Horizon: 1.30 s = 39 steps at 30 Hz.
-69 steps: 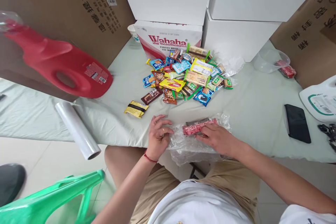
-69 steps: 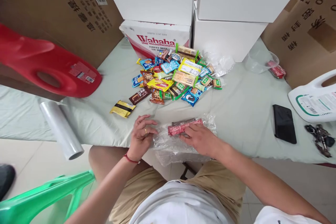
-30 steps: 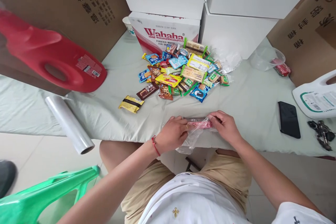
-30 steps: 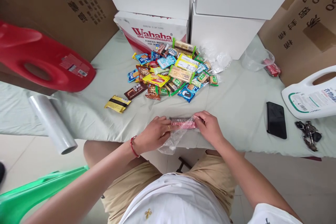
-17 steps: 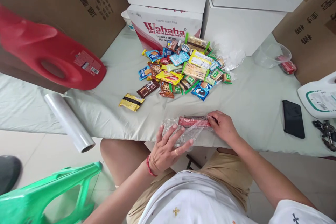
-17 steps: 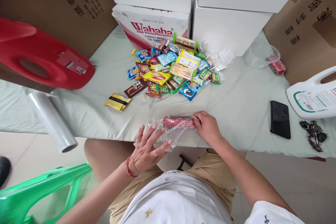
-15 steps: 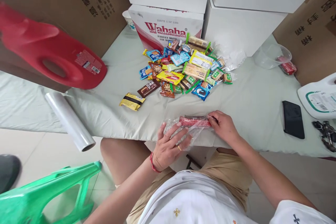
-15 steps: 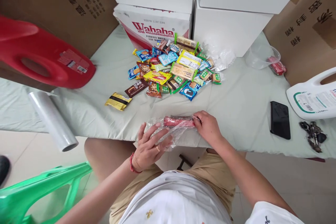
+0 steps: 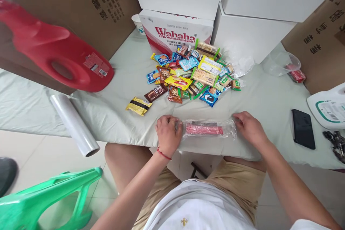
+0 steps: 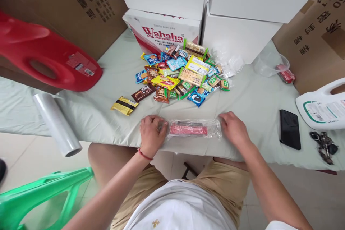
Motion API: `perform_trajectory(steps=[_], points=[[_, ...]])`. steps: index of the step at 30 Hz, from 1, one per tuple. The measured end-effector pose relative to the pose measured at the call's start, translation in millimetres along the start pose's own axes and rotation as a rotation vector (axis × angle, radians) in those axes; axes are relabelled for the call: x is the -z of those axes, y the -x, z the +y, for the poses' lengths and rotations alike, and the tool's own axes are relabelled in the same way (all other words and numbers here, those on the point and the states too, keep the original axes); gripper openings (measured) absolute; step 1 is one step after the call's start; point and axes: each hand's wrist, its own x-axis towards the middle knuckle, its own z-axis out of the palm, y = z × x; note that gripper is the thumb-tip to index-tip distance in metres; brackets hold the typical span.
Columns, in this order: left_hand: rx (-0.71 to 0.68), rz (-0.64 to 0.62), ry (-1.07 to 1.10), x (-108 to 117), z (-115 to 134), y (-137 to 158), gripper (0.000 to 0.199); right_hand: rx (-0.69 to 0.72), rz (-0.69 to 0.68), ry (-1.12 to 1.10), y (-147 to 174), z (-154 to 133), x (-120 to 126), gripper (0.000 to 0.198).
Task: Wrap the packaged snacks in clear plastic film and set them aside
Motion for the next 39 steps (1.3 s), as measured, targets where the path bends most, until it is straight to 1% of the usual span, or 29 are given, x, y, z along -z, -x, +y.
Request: perform_trajectory(steps=[2, 3, 4, 5, 6, 8, 9, 10, 12, 14, 16, 17, 19, 22, 23, 24, 25, 27, 29, 31, 32, 33, 35, 37, 39], points=[[-0.005, 0.089, 0.082, 8.1, -5.9, 2.7, 0.025, -0.04, 0.122, 0.068, 2.3, -3.0, 11.7, 0.027], [0.013, 0.139, 0.11, 13.3, -9.8, 4.2, 0.028, -0.034, 0.195, 0.054, 4.4, -11.5, 15.9, 0.025], [0.046, 0.175, 0.117, 18.8, -13.8, 6.1, 0.029, -0.003, 0.253, 0.01, 7.1, -24.2, 18.0, 0.024], [0.09, 0.183, 0.099, 24.1, -17.0, 8.3, 0.029, 0.054, 0.289, -0.051, 10.2, -40.1, 17.6, 0.023], [0.14, 0.158, 0.063, 28.8, -18.7, 10.8, 0.03, 0.134, 0.284, -0.115, 13.3, -57.8, 14.4, 0.023], [0.217, 0.044, -0.022, 34.6, -16.2, 16.8, 0.034, 0.306, 0.164, -0.202, 18.0, -92.3, 0.6, 0.026], [0.224, -0.016, -0.056, 35.3, -11.9, 19.9, 0.035, 0.349, 0.092, -0.19, 19.1, -106.7, -8.5, 0.028], [0.209, -0.062, -0.08, 34.6, -6.1, 22.8, 0.034, 0.357, 0.029, -0.148, 19.4, -117.9, -17.9, 0.03], [0.147, -0.102, -0.099, 30.2, 6.1, 26.5, 0.032, 0.295, -0.065, -0.016, 18.7, -130.5, -33.6, 0.032], [0.11, -0.106, -0.071, 25.4, 13.8, 26.4, 0.021, 0.233, -0.125, 0.082, 18.0, -132.5, -42.1, 0.033], [0.117, -0.111, 0.03, 24.2, 13.0, 22.8, 0.011, 0.227, -0.16, 0.109, 18.4, -129.2, -43.3, 0.033], [0.123, -0.124, 0.112, 25.6, 9.7, 20.4, 0.01, 0.236, -0.173, 0.106, 18.7, -127.2, -42.4, 0.033], [0.154, -0.203, 0.318, 31.7, -0.3, 15.6, 0.013, 0.242, -0.195, 0.095, 18.7, -124.2, -39.5, 0.033], [0.269, -0.426, 0.633, 42.8, -14.0, 10.9, 0.025, 0.232, -0.243, 0.069, 15.3, -123.2, -36.4, 0.033], [0.32, -0.48, 0.71, 45.6, -16.3, 10.1, 0.03, 0.227, -0.256, 0.056, 13.6, -123.2, -36.0, 0.032], [0.372, -0.505, 0.769, 47.6, -17.2, 9.6, 0.033, 0.222, -0.266, 0.042, 11.9, -123.2, -35.7, 0.032], [0.424, -0.5, 0.812, 49.0, -16.6, 9.4, 0.037, 0.219, -0.272, 0.027, 10.4, -123.0, -35.6, 0.031], [0.532, -0.444, 0.851, 50.1, -11.9, 9.1, 0.047, 0.218, -0.275, 0.002, 8.6, -121.9, -35.7, 0.031], [0.618, -0.392, 0.848, 50.0, -4.5, 8.4, 0.061, 0.225, -0.268, -0.012, 8.6, -120.3, -36.2, 0.031], [0.653, -0.397, 0.811, 49.1, 2.0, 6.8, 0.073, 0.231, -0.258, -0.021, 9.3, -118.8, -36.5, 0.031], [0.658, -0.415, 0.789, 48.5, 4.0, 5.7, 0.077, 0.231, -0.256, -0.027, 9.5, -118.3, -36.6, 0.031], [0.659, -0.436, 0.771, 48.0, 4.8, 4.3, 0.077, 0.231, -0.257, -0.032, 9.5, -118.1, -36.4, 0.031], [0.665, -0.486, 0.776, 48.2, 3.8, 1.4, 0.065, 0.23, -0.265, -0.038, 9.1, -118.3, -35.6, 0.031], [0.707, -0.535, 0.829, 51.2, 1.8, -1.5, 0.051, 0.233, -0.275, -0.038, 8.3, -119.4, -34.5, 0.031], [0.756, -0.559, 0.908, 57.4, 2.8, -4.3, 0.045, 0.232, -0.283, -0.031, 7.7, -120.9, -33.5, 0.031]])
